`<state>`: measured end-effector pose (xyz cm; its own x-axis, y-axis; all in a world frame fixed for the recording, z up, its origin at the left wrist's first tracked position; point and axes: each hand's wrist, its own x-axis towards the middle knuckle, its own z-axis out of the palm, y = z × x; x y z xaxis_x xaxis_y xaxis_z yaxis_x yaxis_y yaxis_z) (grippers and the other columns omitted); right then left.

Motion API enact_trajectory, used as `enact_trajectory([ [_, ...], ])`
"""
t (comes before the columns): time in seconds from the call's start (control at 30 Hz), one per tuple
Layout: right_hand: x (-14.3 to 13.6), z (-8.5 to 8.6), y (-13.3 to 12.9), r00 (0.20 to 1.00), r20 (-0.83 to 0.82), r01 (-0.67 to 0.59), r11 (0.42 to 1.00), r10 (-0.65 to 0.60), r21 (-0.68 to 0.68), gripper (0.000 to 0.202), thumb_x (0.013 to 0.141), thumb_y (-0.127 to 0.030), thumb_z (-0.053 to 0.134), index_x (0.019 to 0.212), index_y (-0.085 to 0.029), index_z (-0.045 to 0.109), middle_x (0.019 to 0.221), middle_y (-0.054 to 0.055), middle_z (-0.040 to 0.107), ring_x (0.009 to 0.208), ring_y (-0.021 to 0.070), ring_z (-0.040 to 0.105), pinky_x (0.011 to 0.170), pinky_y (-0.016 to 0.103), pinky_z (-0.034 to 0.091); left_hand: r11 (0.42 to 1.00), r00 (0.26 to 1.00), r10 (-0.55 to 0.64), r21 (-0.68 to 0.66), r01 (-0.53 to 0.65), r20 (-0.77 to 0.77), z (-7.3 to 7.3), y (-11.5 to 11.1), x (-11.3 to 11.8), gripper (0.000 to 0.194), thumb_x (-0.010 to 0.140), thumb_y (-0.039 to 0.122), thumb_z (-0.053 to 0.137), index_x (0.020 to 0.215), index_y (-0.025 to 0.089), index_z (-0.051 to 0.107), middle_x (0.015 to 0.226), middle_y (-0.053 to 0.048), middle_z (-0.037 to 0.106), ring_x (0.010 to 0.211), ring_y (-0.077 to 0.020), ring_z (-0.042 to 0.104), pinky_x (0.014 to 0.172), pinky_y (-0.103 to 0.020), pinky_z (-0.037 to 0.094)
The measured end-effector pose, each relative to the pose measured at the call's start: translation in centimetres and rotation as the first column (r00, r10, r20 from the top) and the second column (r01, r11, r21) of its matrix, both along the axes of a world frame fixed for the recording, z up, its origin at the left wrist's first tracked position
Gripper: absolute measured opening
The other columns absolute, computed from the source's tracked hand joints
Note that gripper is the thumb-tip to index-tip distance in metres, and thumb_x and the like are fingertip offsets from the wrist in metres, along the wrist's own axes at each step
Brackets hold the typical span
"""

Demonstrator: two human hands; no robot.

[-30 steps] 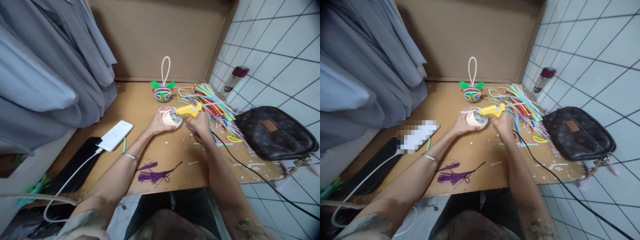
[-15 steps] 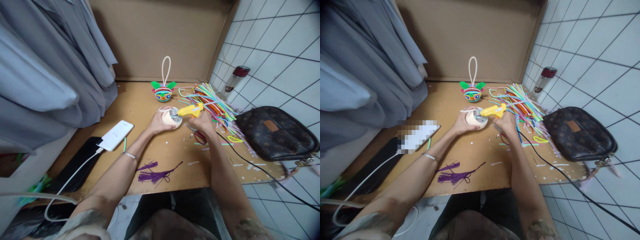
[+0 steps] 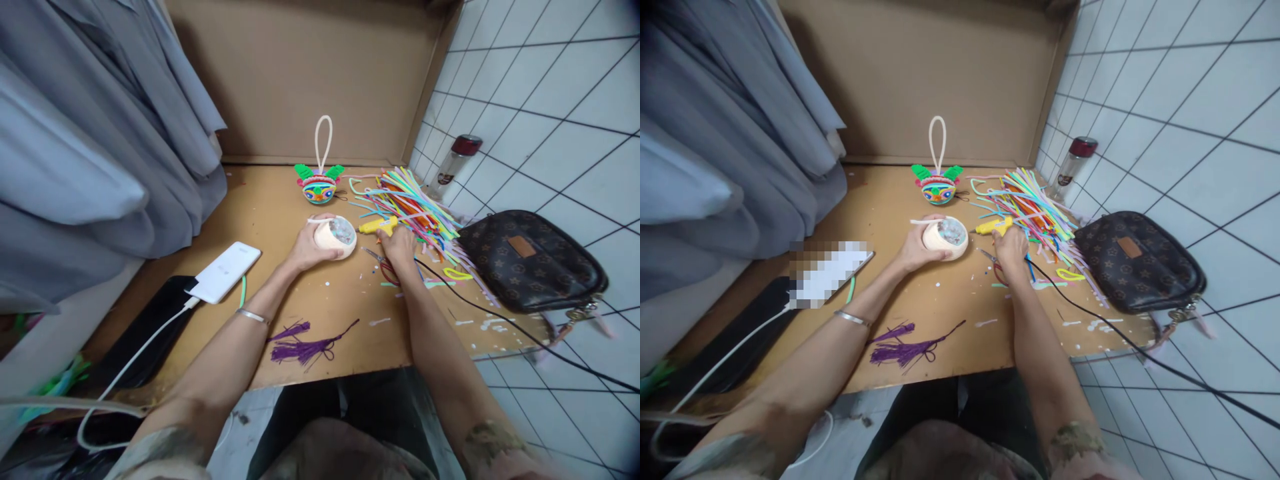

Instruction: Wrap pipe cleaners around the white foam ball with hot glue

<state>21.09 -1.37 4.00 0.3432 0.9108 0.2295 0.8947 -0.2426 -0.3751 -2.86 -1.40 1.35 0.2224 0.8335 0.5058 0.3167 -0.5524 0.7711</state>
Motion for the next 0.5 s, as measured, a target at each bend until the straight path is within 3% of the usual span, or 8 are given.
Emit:
enact_trajectory([
  [0.1,-0.4,0.2,-0.3,0.998,0.068,-0.01,0.985,-0.002,0.173,0.034,0.092,-0.033,0.064,0.109,-0.005,0.072,0.113,0.031,0.071,0.105,0.0374,0.068,0.09,0.046,0.05,0.996,0.999,0.013,0.09,-0.009,-0.044,-0.1,-0.1,0.3,0.075,0.057,0.041,0.09,0.124,0.02,0.063,0.134,-0.012,0.063,0.129,-0.0339,0.061,0.116,-0.055,0.047],
  [0.17,-1.2,0.8,-1.0,0.991,0.077,-0.126,0.924,0.105,0.361,0.031,0.096,-0.034,0.058,0.108,-0.01,0.072,0.109,0.025,0.071,0.104,0.0345,0.067,0.092,0.047,0.05,0.988,0.997,0.029,0.155,-0.017,-0.072,-0.1,-0.3,0.5,0.077,0.059,0.043,0.09,0.127,0.02,0.062,0.132,-0.012,0.063,0.129,-0.0335,0.061,0.115,-0.054,0.048],
  [0.27,-3.2,1.9,-2.7,0.891,0.109,-0.406,0.665,0.441,0.627,0.036,0.103,-0.042,0.045,0.119,-0.02,0.069,0.101,0.012,0.071,0.091,0.0249,0.065,0.086,0.039,0.052,0.974,0.993,0.017,0.228,0.011,-0.119,-0.2,-0.6,0.8,0.077,0.063,0.043,0.089,0.131,0.022,0.059,0.133,-0.012,0.062,0.129,-0.0325,0.06,0.115,-0.053,0.049],
  [0.33,-4.9,2.3,-4.0,0.785,0.213,-0.559,0.514,0.582,0.651,0.039,0.104,-0.046,0.047,0.126,-0.022,0.068,0.097,0.01,0.069,0.089,0.0239,0.064,0.084,0.037,0.052,0.96,0.992,0.013,0.278,0.022,-0.125,-0.4,-0.7,1.0,0.073,0.067,0.041,0.085,0.133,0.024,0.058,0.132,-0.012,0.062,0.128,-0.0326,0.061,0.112,-0.053,0.052],
  [0.37,-5.6,2.3,-4.5,0.746,0.266,-0.611,0.467,0.611,0.639,0.039,0.103,-0.047,0.05,0.126,-0.023,0.07,0.094,0.01,0.068,0.088,0.0238,0.064,0.082,0.037,0.052,0.954,0.992,0.008,0.3,0.031,-0.127,-0.5,-0.7,1.0,0.069,0.07,0.04,0.082,0.133,0.023,0.058,0.132,-0.012,0.062,0.127,-0.0328,0.061,0.111,-0.053,0.053],
  [0.5,-7.0,2.0,-5.0,0.702,0.312,-0.668,0.44,0.64,0.6,0.029,0.103,-0.043,0.053,0.107,-0.025,0.076,0.089,0.008,0.067,0.084,0.021,0.063,0.078,0.033,0.05,0.935,0.99,0.001,0.35,0.049,-0.14,-0.7,-0.5,1.2,0.06,0.076,0.043,0.077,0.13,0.022,0.06,0.129,-0.013,0.062,0.129,-0.0335,0.06,0.114,-0.054,0.051],
])
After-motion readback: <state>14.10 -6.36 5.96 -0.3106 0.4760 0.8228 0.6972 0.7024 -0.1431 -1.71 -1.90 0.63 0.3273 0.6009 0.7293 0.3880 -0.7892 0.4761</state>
